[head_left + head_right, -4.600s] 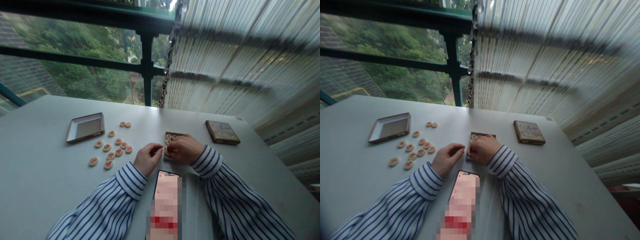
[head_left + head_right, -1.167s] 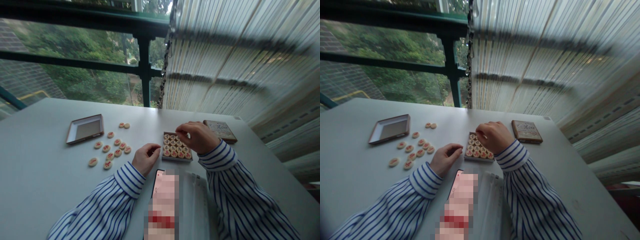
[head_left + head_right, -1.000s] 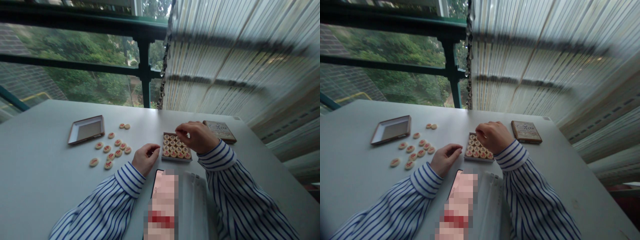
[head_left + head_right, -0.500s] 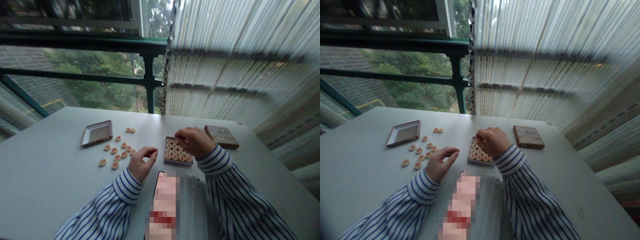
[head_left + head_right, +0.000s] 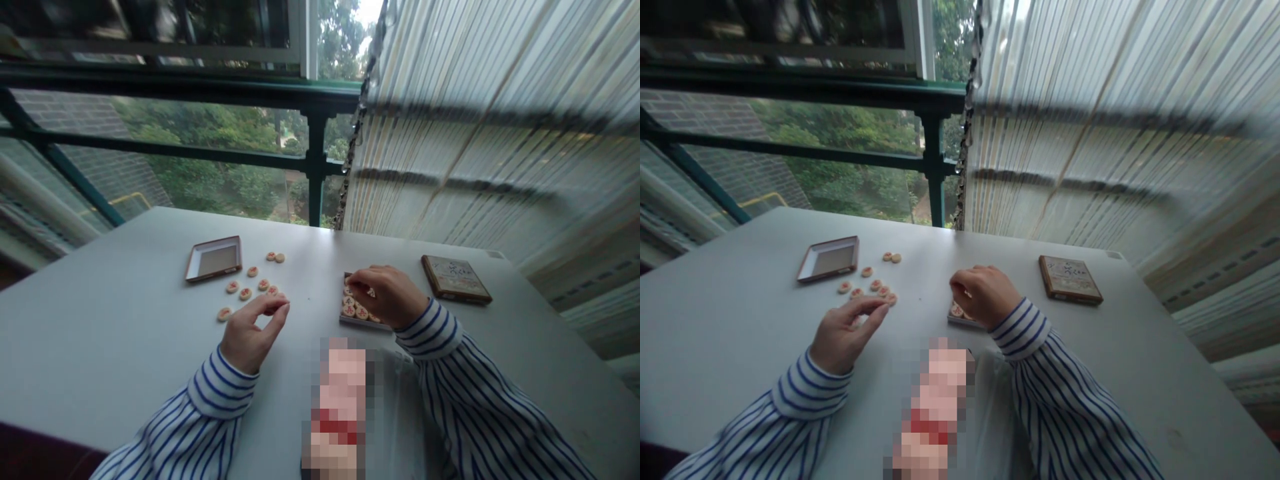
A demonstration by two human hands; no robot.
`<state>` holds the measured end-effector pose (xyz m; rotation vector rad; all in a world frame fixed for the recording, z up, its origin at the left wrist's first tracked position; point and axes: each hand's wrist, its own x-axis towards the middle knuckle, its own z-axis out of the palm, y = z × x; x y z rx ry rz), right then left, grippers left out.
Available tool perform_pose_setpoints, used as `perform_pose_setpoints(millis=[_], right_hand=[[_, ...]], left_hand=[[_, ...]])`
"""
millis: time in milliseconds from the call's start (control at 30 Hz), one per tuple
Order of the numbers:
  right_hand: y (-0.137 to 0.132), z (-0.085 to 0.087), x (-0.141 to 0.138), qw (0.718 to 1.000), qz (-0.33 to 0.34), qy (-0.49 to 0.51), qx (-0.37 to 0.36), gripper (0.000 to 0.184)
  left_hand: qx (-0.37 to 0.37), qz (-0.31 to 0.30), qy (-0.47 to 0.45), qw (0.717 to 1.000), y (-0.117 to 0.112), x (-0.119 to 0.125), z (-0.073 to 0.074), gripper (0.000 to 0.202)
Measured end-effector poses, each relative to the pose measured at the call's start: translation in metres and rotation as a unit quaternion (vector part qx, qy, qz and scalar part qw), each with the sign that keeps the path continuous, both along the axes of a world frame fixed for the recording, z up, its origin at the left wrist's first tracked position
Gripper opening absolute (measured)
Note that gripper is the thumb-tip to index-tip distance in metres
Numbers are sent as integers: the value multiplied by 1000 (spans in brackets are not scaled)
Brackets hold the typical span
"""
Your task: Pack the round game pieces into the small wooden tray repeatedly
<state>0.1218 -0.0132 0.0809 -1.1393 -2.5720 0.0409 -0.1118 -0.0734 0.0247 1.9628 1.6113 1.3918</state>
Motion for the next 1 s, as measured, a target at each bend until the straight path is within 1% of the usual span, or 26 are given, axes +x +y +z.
perform_pose_setpoints(millis=[133,233,433,600,833,1000], right_hand=[[-3,-1,-5,1000,5,20,6,15],[-5,-2,-9,1000,9,29,7,14],[-8,-4,-22,999,12,39,1,14],[-9,-6,-38,999,23,26,-5,15],[-9,-2,-67,998,51,-31,-13,16],[-11,-5,-88,995,71,-66,-10,19]], left_hand=[[33,67,10,997,-2,-15,-10,14],[52,97,9,994,-2,-21,-19,15],[90,116,11,989,-1,-31,-31,14],[71,131,15,989,2,-42,-39,15],[90,134,94,983,5,-47,-53,19],[76,168,150,971,4,-50,-60,21]])
